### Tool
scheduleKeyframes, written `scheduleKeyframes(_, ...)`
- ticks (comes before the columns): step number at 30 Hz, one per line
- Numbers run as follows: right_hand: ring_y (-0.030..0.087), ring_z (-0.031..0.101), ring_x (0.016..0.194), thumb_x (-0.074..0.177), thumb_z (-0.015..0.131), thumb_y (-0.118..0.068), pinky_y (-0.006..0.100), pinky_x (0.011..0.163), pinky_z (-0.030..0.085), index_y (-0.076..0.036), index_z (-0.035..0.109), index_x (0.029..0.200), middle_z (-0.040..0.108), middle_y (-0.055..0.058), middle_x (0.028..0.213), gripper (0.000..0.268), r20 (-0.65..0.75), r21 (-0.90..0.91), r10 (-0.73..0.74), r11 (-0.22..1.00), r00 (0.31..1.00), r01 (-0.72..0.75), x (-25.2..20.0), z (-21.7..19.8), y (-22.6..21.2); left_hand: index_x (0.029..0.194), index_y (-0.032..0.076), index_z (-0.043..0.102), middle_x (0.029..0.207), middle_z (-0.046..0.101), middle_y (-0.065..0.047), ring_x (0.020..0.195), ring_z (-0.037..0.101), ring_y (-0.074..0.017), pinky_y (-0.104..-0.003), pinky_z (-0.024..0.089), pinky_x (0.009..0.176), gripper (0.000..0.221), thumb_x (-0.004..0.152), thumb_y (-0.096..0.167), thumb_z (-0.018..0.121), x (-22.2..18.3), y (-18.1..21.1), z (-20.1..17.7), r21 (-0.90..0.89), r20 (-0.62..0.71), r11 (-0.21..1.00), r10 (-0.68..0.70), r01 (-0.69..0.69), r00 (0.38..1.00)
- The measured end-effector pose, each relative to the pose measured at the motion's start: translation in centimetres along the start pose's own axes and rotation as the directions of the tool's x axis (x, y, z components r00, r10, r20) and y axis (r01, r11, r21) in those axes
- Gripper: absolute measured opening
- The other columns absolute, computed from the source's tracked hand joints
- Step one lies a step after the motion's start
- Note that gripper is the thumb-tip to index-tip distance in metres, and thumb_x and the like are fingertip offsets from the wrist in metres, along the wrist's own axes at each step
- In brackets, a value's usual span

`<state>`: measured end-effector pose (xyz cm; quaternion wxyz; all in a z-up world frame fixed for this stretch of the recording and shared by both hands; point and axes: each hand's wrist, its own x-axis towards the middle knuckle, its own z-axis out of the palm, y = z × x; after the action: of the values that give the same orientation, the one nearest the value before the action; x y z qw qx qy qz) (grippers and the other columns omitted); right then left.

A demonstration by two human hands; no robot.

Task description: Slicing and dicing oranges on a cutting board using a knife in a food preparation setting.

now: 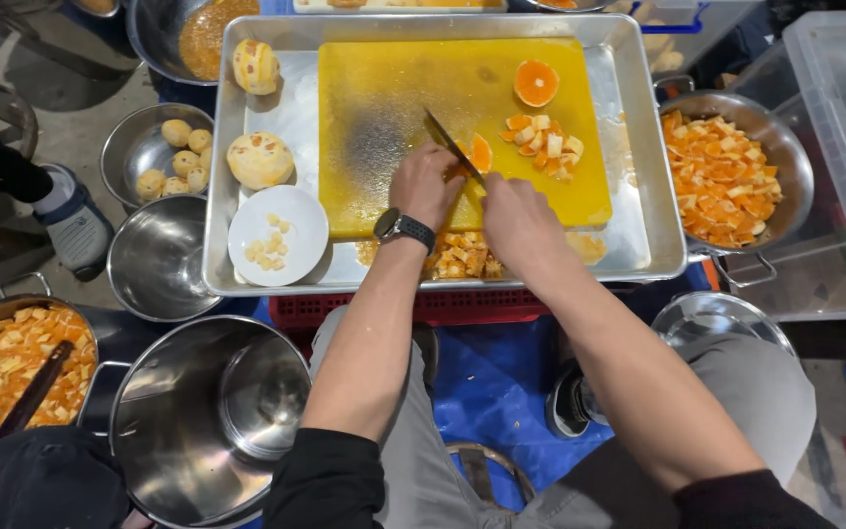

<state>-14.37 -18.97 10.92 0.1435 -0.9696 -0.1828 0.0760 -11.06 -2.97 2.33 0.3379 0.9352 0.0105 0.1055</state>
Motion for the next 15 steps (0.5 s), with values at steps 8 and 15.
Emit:
scheduleKeyframes(8, 0.055, 0.071, 0.088, 0.094, 0.052, -0.003, 0.063, 0.069, 0.06, 0.008, 0.066, 0.111, 0.067, 0.032, 0.089, 0.024, 0.057, 0.017, -0.002, 1.0, 0.998, 0.001, -8.7, -2.6, 3.1, 0.096, 0.012, 0.078, 0.103, 0.07, -0.008, 0.1, 0.073, -0.0333, -0.046, 0.062, 0.082, 0.017, 0.082, 0.018, 0.085, 1.1, -1.7, 0.7, 0.009, -0.009, 0.999, 0.031, -0.031, 0.999)
scheduleKeyframes(15, 0.049, 0.069, 0.105, 0.097, 0.058, -0.025, 0.059, 0.087, 0.058, -0.006, 0.069, 0.121, 0.076, 0.024, 0.101, 0.033, 0.09, 0.09, 0.21, 0.972, 0.974, -0.218, -12.5, -3.9, 7.2, 0.144, 0.027, 0.054, 0.151, 0.039, -0.012, 0.129, 0.059, -0.0355, -0.054, 0.058, 0.099, 0.07, 0.087, -0.01, 0.069, 3.8, 1.7, -3.2, 0.267, 0.315, 0.946, 0.096, -0.185, 0.944)
